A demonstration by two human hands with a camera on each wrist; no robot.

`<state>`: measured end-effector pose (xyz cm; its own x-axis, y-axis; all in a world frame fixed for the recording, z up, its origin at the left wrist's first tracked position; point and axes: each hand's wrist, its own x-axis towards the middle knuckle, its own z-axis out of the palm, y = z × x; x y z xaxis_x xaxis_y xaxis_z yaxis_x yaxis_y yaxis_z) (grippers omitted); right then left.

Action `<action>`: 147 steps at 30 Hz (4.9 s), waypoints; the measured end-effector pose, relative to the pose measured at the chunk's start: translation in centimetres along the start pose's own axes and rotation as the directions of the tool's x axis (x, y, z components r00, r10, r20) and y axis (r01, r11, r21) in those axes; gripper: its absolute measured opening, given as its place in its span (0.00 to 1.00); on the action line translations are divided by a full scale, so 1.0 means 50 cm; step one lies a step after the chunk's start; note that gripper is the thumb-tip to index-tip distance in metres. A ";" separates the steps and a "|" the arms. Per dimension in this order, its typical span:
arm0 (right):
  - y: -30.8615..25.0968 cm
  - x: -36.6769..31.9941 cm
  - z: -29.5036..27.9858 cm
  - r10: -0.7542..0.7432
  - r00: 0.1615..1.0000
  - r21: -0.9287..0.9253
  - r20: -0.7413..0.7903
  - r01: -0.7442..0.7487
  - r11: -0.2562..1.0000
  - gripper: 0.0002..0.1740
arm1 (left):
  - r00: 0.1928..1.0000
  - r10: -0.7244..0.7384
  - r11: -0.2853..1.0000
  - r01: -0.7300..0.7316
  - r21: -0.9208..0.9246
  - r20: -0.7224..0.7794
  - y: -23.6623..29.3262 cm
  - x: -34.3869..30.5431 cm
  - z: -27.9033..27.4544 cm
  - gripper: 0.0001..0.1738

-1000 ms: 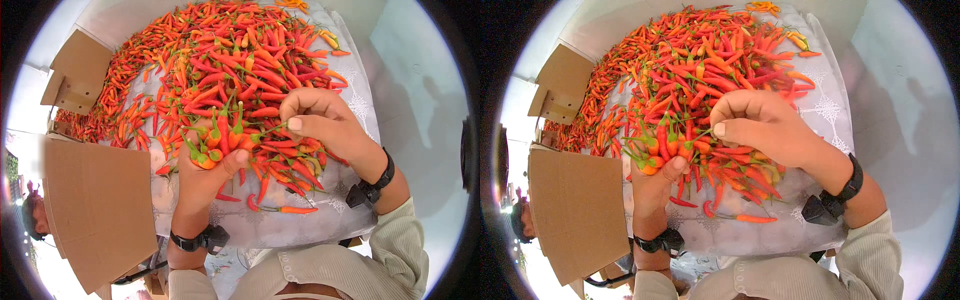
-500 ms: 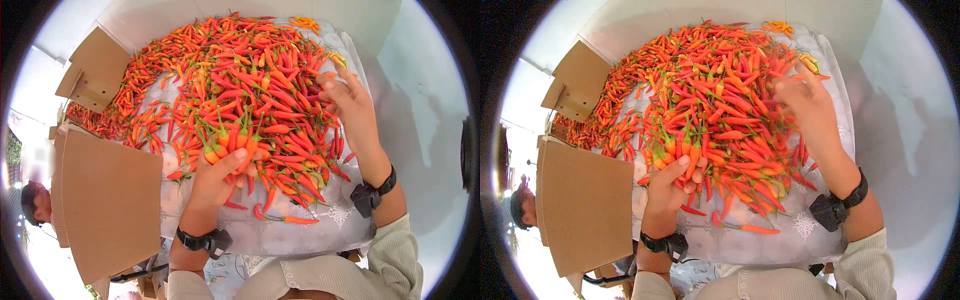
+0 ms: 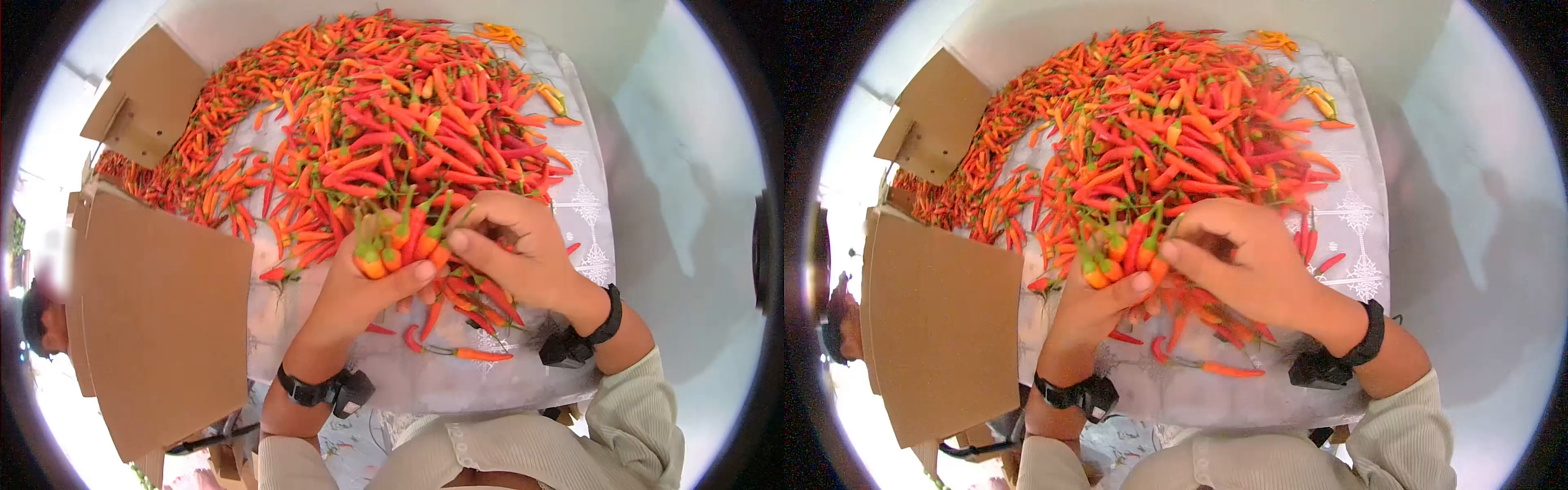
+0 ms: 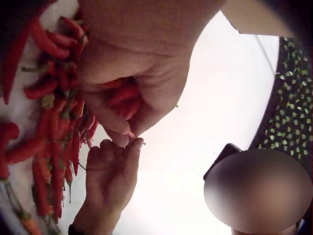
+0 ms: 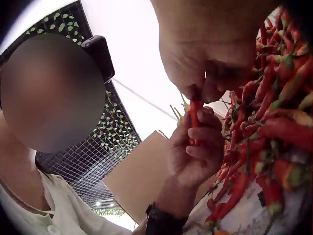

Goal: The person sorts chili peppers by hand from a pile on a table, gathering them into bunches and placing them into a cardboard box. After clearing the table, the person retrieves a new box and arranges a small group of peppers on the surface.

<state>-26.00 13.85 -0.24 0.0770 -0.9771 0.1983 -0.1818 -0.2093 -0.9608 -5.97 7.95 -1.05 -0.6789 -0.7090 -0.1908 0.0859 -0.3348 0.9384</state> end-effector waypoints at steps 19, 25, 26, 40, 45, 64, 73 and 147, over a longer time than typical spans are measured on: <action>0.056 0.020 -0.013 -0.387 0.917 -0.675 -0.100 0.224 0.703 0.14 | -0.147 0.954 0.244 -0.134 0.960 -0.263 0.217 -0.242 -0.008 0.19; 0.031 0.021 -0.020 -0.456 0.875 -0.594 -0.165 0.281 0.754 0.08 | 0.151 0.988 -0.072 0.619 0.782 -0.029 0.389 -0.438 -0.134 0.15; 0.028 0.020 -0.022 -0.458 0.872 -0.574 -0.172 0.289 0.766 0.08 | 0.184 0.982 -0.105 0.670 0.735 -0.028 0.403 -0.445 -0.153 0.14; 0.045 0.015 -0.056 -0.456 0.873 -0.613 -0.172 0.268 0.743 0.05 | 0.544 0.661 -0.025 0.704 0.710 -0.516 0.474 -0.459 -0.394 0.22; 0.034 0.008 -0.067 -0.342 0.937 -0.613 -0.065 0.233 0.755 0.05 | 0.471 0.735 0.069 0.664 0.744 -0.488 0.472 -0.470 -0.407 0.26; 0.055 0.010 0.026 -0.337 0.941 -0.765 0.021 0.232 0.601 0.09 | 0.794 0.550 0.168 -0.409 0.897 0.259 0.036 0.054 0.022 0.08; 0.048 0.027 0.000 -0.394 0.911 -0.596 -0.124 0.249 0.763 0.08 | 0.683 0.684 0.114 -0.447 0.887 0.256 0.008 0.060 -0.007 0.12; 0.039 0.018 -0.012 -0.161 0.975 -0.075 -0.156 0.151 0.986 0.16 | 0.798 0.599 0.462 -0.417 0.783 0.072 -0.019 0.038 0.011 0.12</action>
<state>-26.88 12.54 -1.81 -0.0488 -0.9244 0.3782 -0.2413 -0.3565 -0.9026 -7.74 7.28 -2.16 -0.5426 -0.7215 0.4303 -0.2479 0.6269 0.7386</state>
